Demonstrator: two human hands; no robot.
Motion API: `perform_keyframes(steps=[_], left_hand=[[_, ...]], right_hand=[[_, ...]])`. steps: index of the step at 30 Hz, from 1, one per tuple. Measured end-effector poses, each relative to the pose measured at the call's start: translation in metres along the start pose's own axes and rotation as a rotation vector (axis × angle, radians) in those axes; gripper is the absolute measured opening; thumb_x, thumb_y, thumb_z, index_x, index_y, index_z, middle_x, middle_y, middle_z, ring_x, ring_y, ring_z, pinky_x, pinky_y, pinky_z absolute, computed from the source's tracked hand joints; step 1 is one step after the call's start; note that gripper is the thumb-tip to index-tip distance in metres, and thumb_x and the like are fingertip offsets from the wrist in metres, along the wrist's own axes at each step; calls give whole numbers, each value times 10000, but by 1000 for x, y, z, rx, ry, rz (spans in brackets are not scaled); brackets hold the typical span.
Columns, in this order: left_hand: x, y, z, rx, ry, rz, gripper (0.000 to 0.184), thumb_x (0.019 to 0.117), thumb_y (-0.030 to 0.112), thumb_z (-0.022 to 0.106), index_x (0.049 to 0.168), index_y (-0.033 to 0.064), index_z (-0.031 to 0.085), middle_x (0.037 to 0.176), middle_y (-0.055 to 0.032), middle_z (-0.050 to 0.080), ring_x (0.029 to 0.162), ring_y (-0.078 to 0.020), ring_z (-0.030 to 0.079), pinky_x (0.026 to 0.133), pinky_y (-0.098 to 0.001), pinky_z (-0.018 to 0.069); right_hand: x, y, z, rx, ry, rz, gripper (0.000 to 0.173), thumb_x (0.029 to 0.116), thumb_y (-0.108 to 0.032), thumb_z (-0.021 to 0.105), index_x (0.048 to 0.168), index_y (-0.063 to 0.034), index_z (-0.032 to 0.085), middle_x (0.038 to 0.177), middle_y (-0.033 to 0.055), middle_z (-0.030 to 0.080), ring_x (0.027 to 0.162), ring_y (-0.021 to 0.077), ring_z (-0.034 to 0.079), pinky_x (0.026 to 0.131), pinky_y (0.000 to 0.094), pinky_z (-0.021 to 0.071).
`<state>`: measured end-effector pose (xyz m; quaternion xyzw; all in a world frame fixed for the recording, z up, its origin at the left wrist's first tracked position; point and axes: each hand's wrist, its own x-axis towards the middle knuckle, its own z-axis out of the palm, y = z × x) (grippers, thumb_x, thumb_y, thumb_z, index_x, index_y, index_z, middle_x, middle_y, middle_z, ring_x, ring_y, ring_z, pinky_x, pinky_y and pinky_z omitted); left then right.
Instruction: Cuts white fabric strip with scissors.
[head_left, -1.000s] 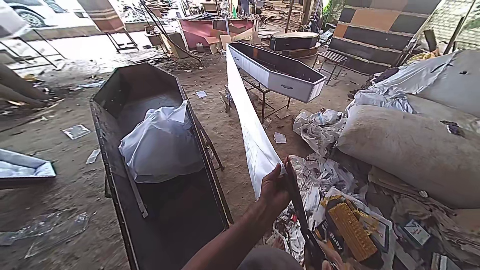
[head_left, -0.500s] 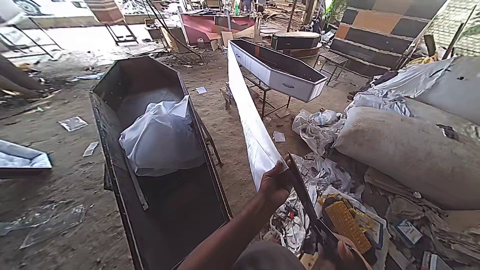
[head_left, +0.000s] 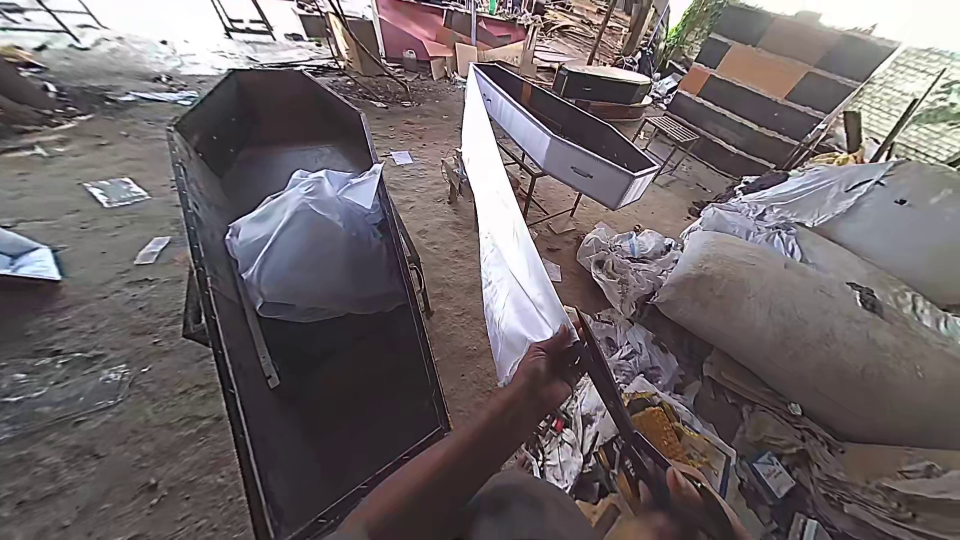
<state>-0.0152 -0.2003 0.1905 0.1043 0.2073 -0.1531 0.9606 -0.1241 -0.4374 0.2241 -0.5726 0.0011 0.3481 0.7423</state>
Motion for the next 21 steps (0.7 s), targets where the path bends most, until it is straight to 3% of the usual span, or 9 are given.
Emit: perform_keyframes(steps=[5, 9, 21], left_hand=[[5, 0, -9, 52, 3, -38, 337, 1096, 251, 452, 1214, -9, 630, 1051, -175, 725, 916, -253, 727, 846, -412, 602], [6, 3, -14, 53, -5, -32, 327, 1096, 233, 453, 1234, -19, 608, 1077, -190, 715, 939, -267, 720, 858, -430, 597], [12, 1, -11, 44, -35, -92, 335, 1097, 243, 446, 1243, -12, 608, 1061, -179, 719, 893, -248, 729, 831, -389, 608]], right_hand=[[21, 1, 7, 39, 65, 45, 533, 846, -646, 731, 856, -120, 647, 640, -25, 577, 482, 56, 554, 433, 212, 492], [32, 0, 10, 46, 58, 40, 540, 867, -628, 718, 874, -94, 644, 648, -12, 578, 479, 60, 559, 429, 209, 497], [44, -3, 26, 34, 181, 10, 601, 815, -682, 737, 869, -93, 633, 621, -11, 564, 458, 64, 545, 422, 213, 489]])
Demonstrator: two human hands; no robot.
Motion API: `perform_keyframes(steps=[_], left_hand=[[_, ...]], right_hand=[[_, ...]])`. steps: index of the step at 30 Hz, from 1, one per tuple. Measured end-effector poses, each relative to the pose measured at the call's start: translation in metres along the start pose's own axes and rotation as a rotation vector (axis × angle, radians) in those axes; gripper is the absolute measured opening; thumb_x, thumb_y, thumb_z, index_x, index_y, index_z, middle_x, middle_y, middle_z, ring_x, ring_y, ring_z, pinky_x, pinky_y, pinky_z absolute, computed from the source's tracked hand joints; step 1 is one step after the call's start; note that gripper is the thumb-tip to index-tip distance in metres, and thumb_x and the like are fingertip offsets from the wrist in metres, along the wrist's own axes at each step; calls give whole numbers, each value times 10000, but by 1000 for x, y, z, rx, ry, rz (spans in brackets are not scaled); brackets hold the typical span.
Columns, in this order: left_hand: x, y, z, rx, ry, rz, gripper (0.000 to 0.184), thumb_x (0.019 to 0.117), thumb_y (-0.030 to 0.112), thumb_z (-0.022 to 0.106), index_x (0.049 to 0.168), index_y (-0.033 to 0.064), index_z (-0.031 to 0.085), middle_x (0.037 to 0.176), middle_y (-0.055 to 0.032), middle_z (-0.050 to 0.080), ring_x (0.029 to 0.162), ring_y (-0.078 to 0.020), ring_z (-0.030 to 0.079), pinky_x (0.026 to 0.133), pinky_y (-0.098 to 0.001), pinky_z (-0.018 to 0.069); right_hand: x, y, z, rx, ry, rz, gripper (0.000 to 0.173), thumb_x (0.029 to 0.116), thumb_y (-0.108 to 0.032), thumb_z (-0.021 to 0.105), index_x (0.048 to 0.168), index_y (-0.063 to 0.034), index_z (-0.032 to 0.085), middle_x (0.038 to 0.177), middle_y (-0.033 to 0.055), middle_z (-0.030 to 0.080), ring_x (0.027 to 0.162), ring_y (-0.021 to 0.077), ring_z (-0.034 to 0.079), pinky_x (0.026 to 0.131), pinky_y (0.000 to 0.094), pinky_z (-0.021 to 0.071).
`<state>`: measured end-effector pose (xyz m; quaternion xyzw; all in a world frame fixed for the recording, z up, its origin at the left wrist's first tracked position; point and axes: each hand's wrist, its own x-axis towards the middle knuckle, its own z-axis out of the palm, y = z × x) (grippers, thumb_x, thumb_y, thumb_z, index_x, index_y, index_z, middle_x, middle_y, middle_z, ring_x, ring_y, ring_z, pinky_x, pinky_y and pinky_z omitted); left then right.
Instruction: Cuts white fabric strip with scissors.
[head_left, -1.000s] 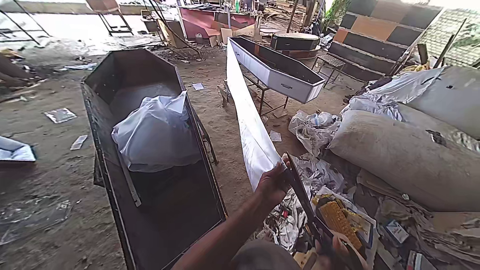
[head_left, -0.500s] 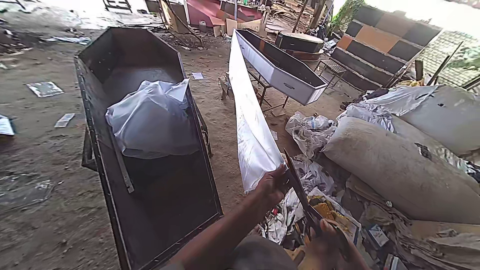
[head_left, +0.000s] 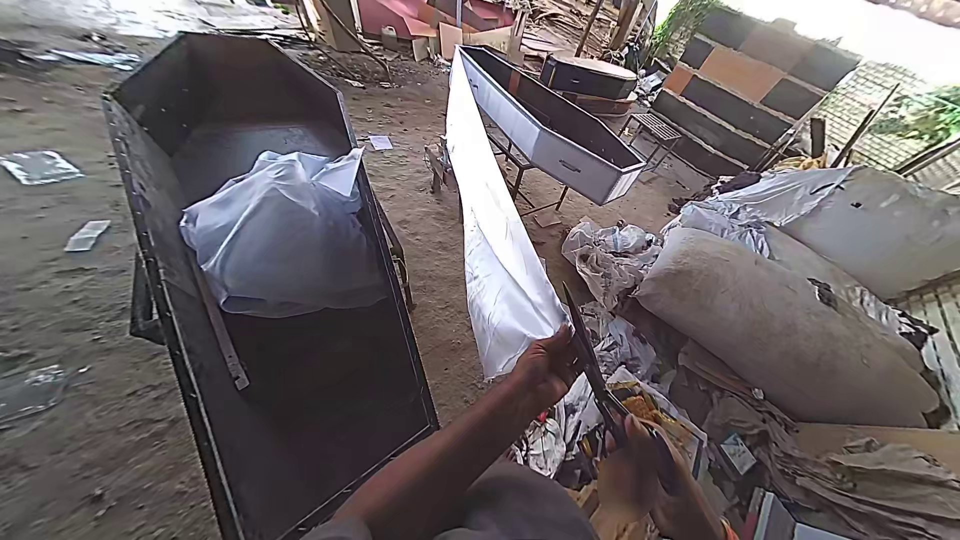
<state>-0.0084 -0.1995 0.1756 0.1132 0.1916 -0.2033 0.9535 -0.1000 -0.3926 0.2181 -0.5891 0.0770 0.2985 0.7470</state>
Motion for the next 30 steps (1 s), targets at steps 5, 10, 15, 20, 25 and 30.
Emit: perform_keyframes(steps=[5, 10, 15, 20, 25, 30], left_hand=[[2, 1, -4, -4, -38, 10, 317, 1093, 209, 456, 1255, -21, 603, 1072, -188, 711, 909, -267, 727, 851, -420, 608], [2, 3, -7, 16, -54, 7, 311, 1092, 209, 459, 1230, -21, 616, 1066, -181, 716, 901, -254, 730, 854, -399, 609], [-5, 5, -8, 37, -19, 29, 301, 1088, 204, 471, 1215, -27, 616, 1027, -181, 718, 867, -250, 728, 836, -392, 610], [-10, 6, -8, 0, 60, 36, 250, 1060, 179, 526, 1169, -32, 605, 974, -182, 718, 860, -259, 728, 835, -408, 611], [-7, 5, -17, 7, 71, 44, 257, 1057, 176, 536, 1179, -37, 609, 984, -181, 708, 858, -254, 718, 829, -399, 606], [-10, 6, -25, 31, 78, 53, 252, 1047, 163, 557, 1178, -43, 617, 982, -180, 712, 861, -252, 717, 839, -397, 603]], right_hand=[[-10, 0, -3, -43, -13, -73, 531, 848, -625, 743, 851, -99, 674, 595, -32, 568, 447, 42, 536, 409, 199, 474], [-13, -2, 5, -185, 40, -107, 391, 861, -473, 804, 803, -123, 642, 565, -36, 552, 431, 45, 514, 403, 215, 459], [-11, -3, 7, -192, 32, -66, 403, 854, -487, 802, 816, -117, 648, 575, -34, 566, 439, 51, 531, 408, 216, 473], [5, -10, 10, -169, 50, 17, 609, 836, -682, 692, 885, -79, 627, 629, -16, 579, 475, 70, 559, 429, 221, 498], [32, -21, 25, -42, 4, 93, 532, 1001, -575, 513, 892, -63, 603, 649, 17, 578, 469, 88, 567, 415, 230, 507], [33, -17, 38, -42, 82, 63, 457, 1039, -461, 532, 901, -33, 609, 610, 10, 568, 443, 68, 550, 404, 215, 499]])
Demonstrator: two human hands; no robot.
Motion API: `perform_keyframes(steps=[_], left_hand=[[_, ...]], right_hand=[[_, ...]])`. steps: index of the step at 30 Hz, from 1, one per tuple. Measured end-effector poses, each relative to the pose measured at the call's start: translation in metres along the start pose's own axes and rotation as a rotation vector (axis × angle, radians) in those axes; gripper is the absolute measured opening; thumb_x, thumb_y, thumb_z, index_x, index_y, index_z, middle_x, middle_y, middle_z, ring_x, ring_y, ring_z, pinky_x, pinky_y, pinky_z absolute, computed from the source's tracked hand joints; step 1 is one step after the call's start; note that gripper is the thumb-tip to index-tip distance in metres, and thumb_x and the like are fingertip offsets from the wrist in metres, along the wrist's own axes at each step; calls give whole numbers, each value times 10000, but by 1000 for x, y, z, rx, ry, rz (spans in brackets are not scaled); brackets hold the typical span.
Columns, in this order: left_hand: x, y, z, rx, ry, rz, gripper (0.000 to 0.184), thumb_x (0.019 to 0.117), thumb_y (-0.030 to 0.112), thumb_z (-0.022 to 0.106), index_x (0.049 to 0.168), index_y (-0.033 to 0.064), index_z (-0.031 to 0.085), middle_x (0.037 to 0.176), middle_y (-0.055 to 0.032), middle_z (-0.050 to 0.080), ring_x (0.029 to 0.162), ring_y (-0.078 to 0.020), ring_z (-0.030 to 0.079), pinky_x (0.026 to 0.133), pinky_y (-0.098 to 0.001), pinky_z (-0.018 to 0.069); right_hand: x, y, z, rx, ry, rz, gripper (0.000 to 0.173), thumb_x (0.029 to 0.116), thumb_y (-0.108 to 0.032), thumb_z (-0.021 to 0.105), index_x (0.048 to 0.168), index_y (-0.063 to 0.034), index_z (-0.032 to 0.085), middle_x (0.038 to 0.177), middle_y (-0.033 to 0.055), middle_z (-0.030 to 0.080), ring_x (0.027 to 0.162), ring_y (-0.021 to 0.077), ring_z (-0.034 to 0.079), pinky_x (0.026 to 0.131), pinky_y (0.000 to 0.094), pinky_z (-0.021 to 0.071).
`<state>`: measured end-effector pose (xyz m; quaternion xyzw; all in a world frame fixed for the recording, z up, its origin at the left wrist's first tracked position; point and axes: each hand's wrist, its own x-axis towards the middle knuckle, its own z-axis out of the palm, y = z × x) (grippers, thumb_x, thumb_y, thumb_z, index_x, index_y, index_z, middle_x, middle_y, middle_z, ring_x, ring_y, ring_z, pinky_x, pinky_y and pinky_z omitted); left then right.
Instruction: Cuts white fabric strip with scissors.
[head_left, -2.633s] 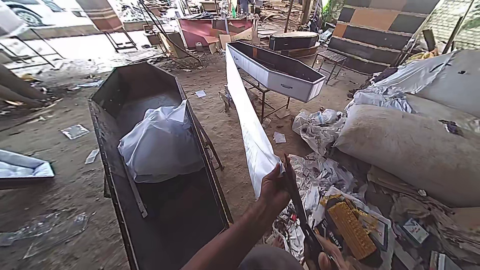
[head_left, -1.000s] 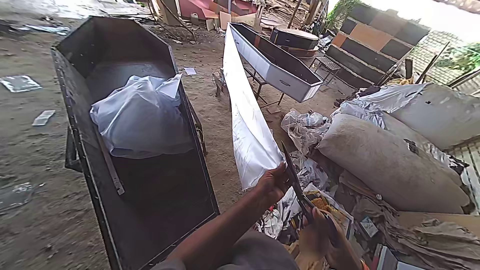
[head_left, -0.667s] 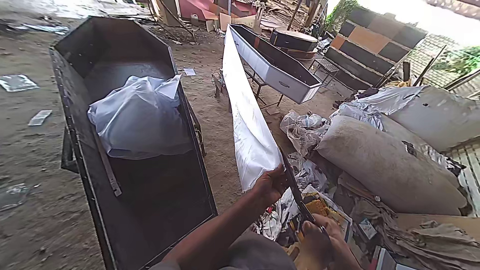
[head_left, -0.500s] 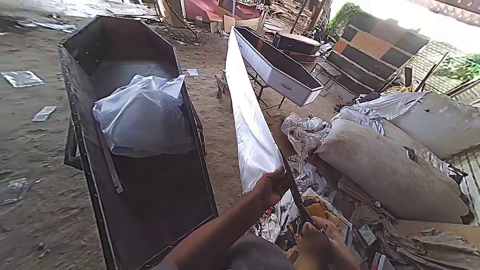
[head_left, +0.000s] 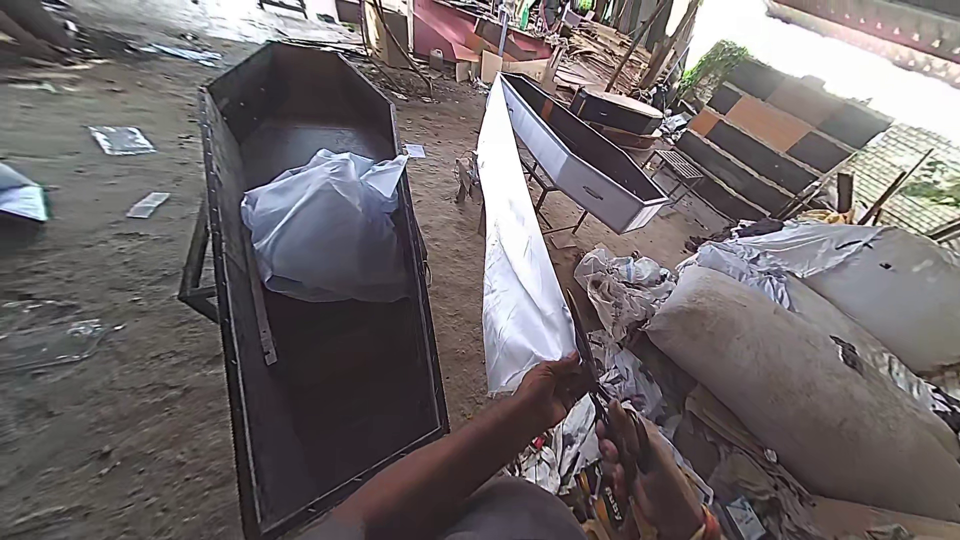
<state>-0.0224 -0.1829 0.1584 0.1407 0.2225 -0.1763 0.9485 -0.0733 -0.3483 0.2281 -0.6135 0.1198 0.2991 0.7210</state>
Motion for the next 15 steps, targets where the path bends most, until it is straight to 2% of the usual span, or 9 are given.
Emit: perform_keyframes(steps=[5, 8, 11, 12, 15], left_hand=[[-2, 3, -4, 17, 35, 0, 216, 1049, 151, 552, 1149, -33, 603, 967, -168, 712, 866, -249, 719, 840, -408, 605], [-1, 0, -9, 16, 68, 15, 218, 1048, 142, 560, 1166, -39, 586, 980, -176, 714, 874, -256, 725, 843, -412, 608], [-1, -4, -11, 38, 108, 45, 209, 1049, 144, 563, 1156, -34, 584, 965, -171, 719, 857, -255, 726, 828, -420, 609], [-1, -5, -12, 49, 121, 54, 200, 1046, 141, 569, 1143, -32, 588, 943, -166, 717, 838, -251, 723, 812, -420, 609], [1, -5, -15, 99, 174, 55, 180, 1037, 144, 588, 1093, -26, 604, 848, -140, 697, 722, -215, 693, 704, -373, 603]], right_hand=[[0, 4, 2, 5, 22, -1, 414, 1034, -420, 571, 918, -26, 628, 629, 17, 579, 453, 73, 549, 412, 219, 501], [3, 5, 1, 26, 37, 45, 451, 1083, -421, 460, 922, -28, 613, 646, 31, 602, 468, 88, 573, 419, 230, 513], [8, 11, -4, 24, -72, 76, 523, 1038, -530, 409, 951, -56, 611, 714, 35, 629, 544, 106, 616, 490, 245, 547], [9, 11, -3, 1, -93, 79, 515, 1042, -521, 409, 964, -53, 609, 735, 40, 634, 566, 111, 624, 508, 248, 553], [6, 4, 2, -74, -105, 93, 343, 1059, -320, 498, 1018, -4, 626, 793, 98, 697, 626, 160, 681, 561, 288, 595]])
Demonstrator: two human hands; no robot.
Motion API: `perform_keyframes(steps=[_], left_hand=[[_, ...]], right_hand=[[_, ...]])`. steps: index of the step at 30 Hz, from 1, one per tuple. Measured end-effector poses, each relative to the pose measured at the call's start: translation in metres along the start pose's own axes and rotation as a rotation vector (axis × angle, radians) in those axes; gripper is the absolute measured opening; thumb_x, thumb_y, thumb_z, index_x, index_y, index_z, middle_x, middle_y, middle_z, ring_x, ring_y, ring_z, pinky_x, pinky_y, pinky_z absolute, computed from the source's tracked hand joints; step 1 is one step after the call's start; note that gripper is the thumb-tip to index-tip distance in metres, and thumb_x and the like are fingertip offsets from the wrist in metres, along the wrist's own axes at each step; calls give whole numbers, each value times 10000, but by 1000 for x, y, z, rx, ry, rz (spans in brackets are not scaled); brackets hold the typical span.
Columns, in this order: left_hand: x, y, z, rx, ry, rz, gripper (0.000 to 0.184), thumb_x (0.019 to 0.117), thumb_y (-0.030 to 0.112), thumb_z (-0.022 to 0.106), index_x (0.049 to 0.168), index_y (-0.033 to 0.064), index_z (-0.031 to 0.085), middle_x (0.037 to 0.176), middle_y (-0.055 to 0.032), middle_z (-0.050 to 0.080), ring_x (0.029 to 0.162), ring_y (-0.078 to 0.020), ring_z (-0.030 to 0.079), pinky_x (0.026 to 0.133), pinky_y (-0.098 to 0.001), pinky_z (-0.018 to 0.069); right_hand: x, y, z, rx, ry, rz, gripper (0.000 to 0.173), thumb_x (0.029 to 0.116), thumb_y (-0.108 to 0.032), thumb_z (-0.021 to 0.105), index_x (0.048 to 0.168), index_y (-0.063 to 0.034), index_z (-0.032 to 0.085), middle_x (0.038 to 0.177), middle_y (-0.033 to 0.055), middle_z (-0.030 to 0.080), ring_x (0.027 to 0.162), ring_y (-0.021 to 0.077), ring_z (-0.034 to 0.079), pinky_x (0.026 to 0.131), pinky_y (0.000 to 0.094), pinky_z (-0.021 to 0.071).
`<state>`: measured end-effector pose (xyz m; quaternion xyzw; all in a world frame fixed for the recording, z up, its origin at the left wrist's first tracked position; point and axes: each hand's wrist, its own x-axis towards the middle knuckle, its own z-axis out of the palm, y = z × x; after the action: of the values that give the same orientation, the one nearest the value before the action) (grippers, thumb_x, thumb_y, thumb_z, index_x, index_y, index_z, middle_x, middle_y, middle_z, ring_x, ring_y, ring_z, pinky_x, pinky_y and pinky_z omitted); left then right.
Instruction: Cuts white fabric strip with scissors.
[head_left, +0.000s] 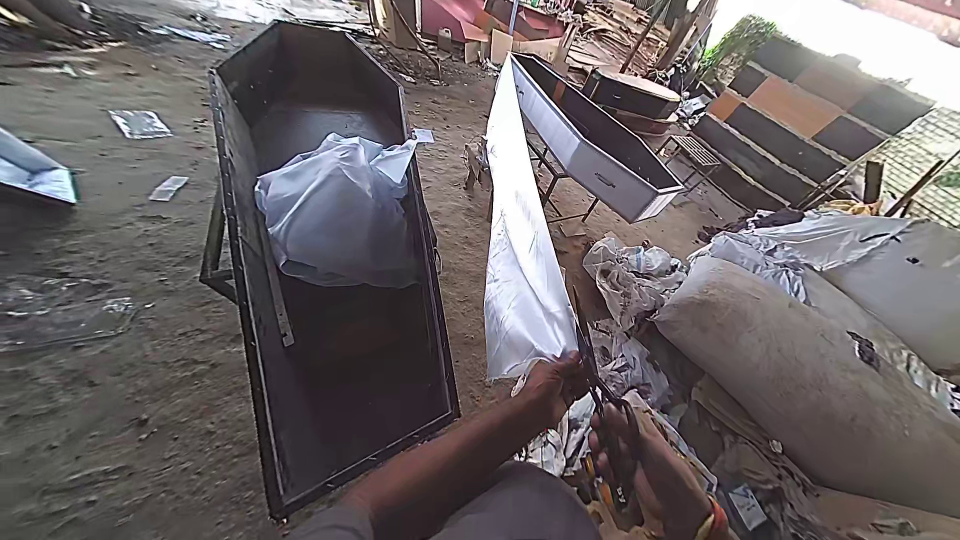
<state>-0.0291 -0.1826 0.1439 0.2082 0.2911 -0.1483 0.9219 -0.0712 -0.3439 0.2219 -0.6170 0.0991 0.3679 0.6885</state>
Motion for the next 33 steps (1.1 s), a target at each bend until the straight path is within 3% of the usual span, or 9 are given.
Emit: perform_keyframes(steps=[3, 10, 12, 13, 15, 16, 19, 24, 33], left_hand=[[4, 1, -6, 41, 16, 0, 157, 1029, 124, 598, 1071, -27, 595, 814, -133, 697, 672, -200, 693, 655, -342, 610], [13, 3, -22, 99, -39, -20, 132, 1031, 108, 591, 1043, -22, 607, 817, -129, 711, 652, -181, 686, 623, -314, 592], [12, 4, -21, 105, -37, -9, 91, 1022, 73, 595, 1029, -18, 594, 818, -128, 717, 663, -182, 697, 632, -315, 599], [12, 5, -21, 114, -28, -5, 72, 1018, 59, 597, 1018, -13, 588, 806, -123, 719, 661, -182, 702, 628, -314, 600], [13, 5, -23, 134, -28, -9, 65, 1015, 53, 600, 1017, -10, 585, 788, -115, 712, 660, -182, 703, 625, -313, 600], [13, 5, -23, 142, -36, -12, 66, 1016, 53, 600, 1025, -11, 586, 790, -117, 714, 662, -183, 706, 627, -314, 602], [14, 6, -24, 160, -87, 9, 59, 1019, 45, 589, 998, -9, 598, 785, -116, 713, 660, -181, 701, 636, -318, 602], [14, 4, -23, 212, -123, 97, 29, 1005, 5, 597, 978, 0, 606, 775, -104, 712, 670, -177, 708, 672, -329, 617], [18, -3, -28, 281, -104, 163, 48, 1004, 6, 596, 962, -6, 616, 780, -114, 708, 689, -192, 704, 694, -353, 612]], right_hand=[[4, 2, -2, -11, -51, 38, 239, 984, -247, 640, 1025, -13, 609, 815, 119, 714, 642, 185, 696, 580, 318, 604], [15, 17, -14, 245, -130, 60, 273, 848, -284, 814, 878, -77, 639, 658, 16, 582, 501, 85, 573, 473, 237, 531], [15, 23, -16, 333, -105, 48, 337, 912, -387, 749, 898, -64, 654, 656, 9, 583, 479, 69, 565, 440, 212, 515], [15, 26, -15, 362, -81, 39, 436, 967, -495, 626, 888, -67, 637, 651, 5, 583, 467, 59, 562, 422, 194, 502], [17, 33, -15, 397, -68, 17, 651, 906, -718, 557, 852, -73, 632, 644, 15, 583, 463, 78, 564, 418, 211, 488], [18, 36, -16, 385, -69, 3, 677, 903, -743, 539, 862, -73, 629, 650, 20, 588, 473, 88, 572, 428, 220, 498], [20, 38, -13, 264, -47, -23, 624, 1013, -650, 379, 934, -67, 586, 665, 21, 596, 487, 89, 577, 449, 228, 517], [34, 29, -7, 324, -17, -67, 656, 1028, -654, 358, 871, -58, 584, 616, 18, 550, 437, 77, 530, 393, 210, 469], [56, 23, -14, 275, 28, -115, 426, 1085, -351, 498, 903, 13, 627, 597, 30, 566, 432, 65, 530, 385, 203, 467]])
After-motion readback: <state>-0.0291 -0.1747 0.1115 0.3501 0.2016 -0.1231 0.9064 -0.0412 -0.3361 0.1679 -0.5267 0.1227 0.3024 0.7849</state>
